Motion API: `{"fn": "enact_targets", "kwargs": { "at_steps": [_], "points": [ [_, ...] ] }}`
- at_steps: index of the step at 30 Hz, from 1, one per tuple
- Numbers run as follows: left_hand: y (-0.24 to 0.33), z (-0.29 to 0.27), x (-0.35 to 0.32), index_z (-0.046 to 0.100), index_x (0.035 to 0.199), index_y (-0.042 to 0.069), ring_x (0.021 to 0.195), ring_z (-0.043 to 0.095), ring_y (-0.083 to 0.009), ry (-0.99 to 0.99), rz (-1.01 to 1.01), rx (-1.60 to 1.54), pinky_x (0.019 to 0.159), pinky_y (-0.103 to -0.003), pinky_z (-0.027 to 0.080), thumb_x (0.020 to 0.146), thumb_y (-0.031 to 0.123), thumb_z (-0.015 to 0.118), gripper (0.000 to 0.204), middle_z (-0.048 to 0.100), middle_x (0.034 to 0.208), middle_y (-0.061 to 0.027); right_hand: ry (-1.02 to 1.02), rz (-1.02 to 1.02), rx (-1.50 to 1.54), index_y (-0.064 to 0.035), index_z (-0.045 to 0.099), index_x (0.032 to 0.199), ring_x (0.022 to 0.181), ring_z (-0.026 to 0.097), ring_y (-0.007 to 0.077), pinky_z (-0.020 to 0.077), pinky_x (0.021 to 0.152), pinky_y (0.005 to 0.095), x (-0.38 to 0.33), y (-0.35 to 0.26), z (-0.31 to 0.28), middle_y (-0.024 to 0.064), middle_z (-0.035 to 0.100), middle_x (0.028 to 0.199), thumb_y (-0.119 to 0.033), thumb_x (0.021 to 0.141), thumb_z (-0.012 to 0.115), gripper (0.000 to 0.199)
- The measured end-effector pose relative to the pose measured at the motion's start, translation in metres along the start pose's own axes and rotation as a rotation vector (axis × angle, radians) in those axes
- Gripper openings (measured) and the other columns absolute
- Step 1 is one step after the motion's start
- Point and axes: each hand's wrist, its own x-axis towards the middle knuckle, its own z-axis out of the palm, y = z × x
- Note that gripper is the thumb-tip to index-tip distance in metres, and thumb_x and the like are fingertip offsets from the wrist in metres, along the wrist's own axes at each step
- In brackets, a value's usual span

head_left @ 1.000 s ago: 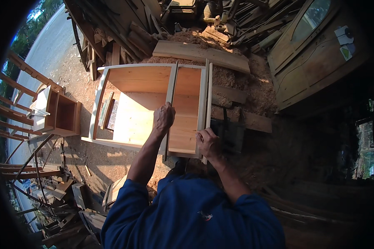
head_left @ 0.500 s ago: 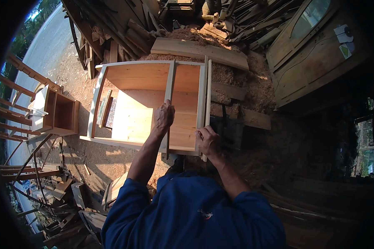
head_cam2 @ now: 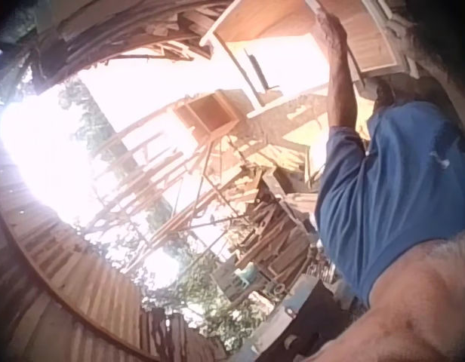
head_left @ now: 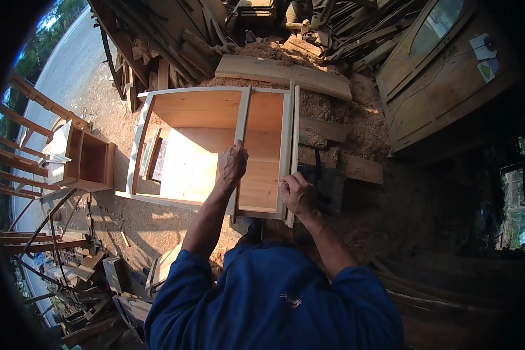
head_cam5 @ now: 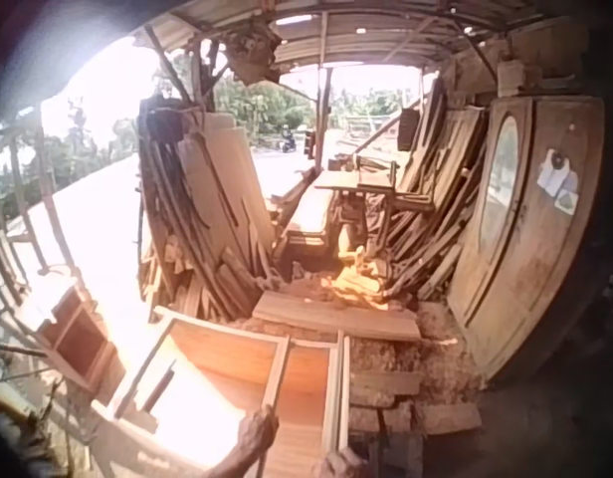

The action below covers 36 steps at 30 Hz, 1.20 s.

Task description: The person aligns a wooden strip against the top edge of a cabinet frame and uses a nail gun to secure it.

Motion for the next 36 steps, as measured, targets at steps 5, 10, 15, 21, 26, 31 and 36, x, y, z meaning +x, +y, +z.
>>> {"fn": "enact_targets", "kwargs": {
  "at_steps": [5, 10, 15, 21, 26, 31, 36],
  "points": [
    [0.018, 0.007, 0.002, 0.057, 0.099, 0.001, 0.074, 0.071, -0.0429, 0.074, 0.026, -0.041, 0.064, -0.053, 0.056, 0.093, 0.015, 0.058, 0.016, 0.069, 0.083, -0.0236, -0.189, -0.048, -0.077, -0.0065, 0.069, 0.097, 0.085, 0.066, 0.0366, 0.056, 0.074, 0.0465, -0.006, 0.009, -0.012, 0.0152, 0.059, 0.094, -0.012, 0.091, 0.066, 0.009],
    [0.004, 0.011, -0.01, 0.06, 0.103, 0.002, 0.068, 0.07, -0.0408, 0.15, -0.02, -0.031, 0.058, -0.05, 0.056, 0.093, 0.015, 0.059, 0.017, 0.068, 0.082, -0.0223, -0.407, -0.384, -0.166, -0.0114, 0.073, 0.106, 0.095, 0.063, 0.036, 0.0562, 0.081, 0.0457, 0.003, 0.014, -0.022, 0.0149, 0.058, 0.106, -0.005, 0.082, 0.065, 0.026],
    [0.008, -0.011, -0.025, 0.06, 0.097, 0.003, 0.078, 0.071, -0.0385, 0.154, -0.039, -0.086, 0.066, -0.05, 0.055, 0.087, 0.023, 0.068, 0.023, 0.068, 0.084, -0.0199, -0.555, -0.587, -0.248, -0.0182, 0.075, 0.107, 0.096, 0.065, 0.0335, 0.0569, 0.082, 0.0442, 0.017, 0.044, -0.033, 0.0119, 0.06, 0.112, -0.005, 0.074, 0.069, 0.036],
    [0.005, -0.048, -0.064, 0.059, 0.1, 0.002, 0.083, 0.071, -0.0383, 0.195, -0.137, -0.071, 0.071, -0.048, 0.055, 0.087, 0.029, 0.07, 0.032, 0.067, 0.089, -0.0207, -0.798, -0.793, -0.309, -0.0229, 0.075, 0.106, 0.088, 0.067, 0.0291, 0.0567, 0.075, 0.0412, 0.047, 0.049, -0.039, 0.0068, 0.062, 0.099, -0.009, 0.076, 0.071, 0.033],
    [0.03, -0.092, -0.129, 0.061, 0.115, -0.002, 0.1, 0.069, -0.0386, 0.077, -0.329, -0.143, 0.086, -0.048, 0.053, 0.094, 0.04, 0.066, 0.047, 0.069, 0.108, -0.0228, -0.919, -0.862, -0.373, -0.0193, 0.072, 0.097, 0.091, 0.068, 0.0293, 0.0568, 0.077, 0.0411, 0.062, 0.051, -0.038, 0.008, 0.063, 0.098, -0.015, 0.081, 0.068, 0.017],
    [0.035, -0.088, -0.217, 0.066, 0.113, 0.004, 0.093, 0.07, -0.0327, 0.254, -0.427, -0.184, 0.077, -0.043, 0.054, 0.095, 0.043, 0.067, 0.043, 0.071, 0.096, -0.0148, -0.954, -1.059, -0.517, -0.0146, 0.068, 0.098, 0.093, 0.069, 0.0295, 0.0578, 0.079, 0.0434, 0.075, 0.028, -0.03, 0.0106, 0.067, 0.098, -0.015, 0.088, 0.06, 0.013],
    [0.064, -0.104, -0.27, 0.069, 0.112, 0.009, 0.089, 0.071, -0.0291, 0.127, -0.494, -0.272, 0.075, -0.04, 0.054, 0.094, 0.045, 0.067, 0.04, 0.072, 0.094, -0.0117, -0.96, -1.263, -0.552, -0.0132, 0.066, 0.099, 0.09, 0.07, 0.0296, 0.0569, 0.079, 0.0418, 0.083, 0.024, -0.028, 0.011, 0.067, 0.1, -0.015, 0.089, 0.058, 0.013]
  ]
}}
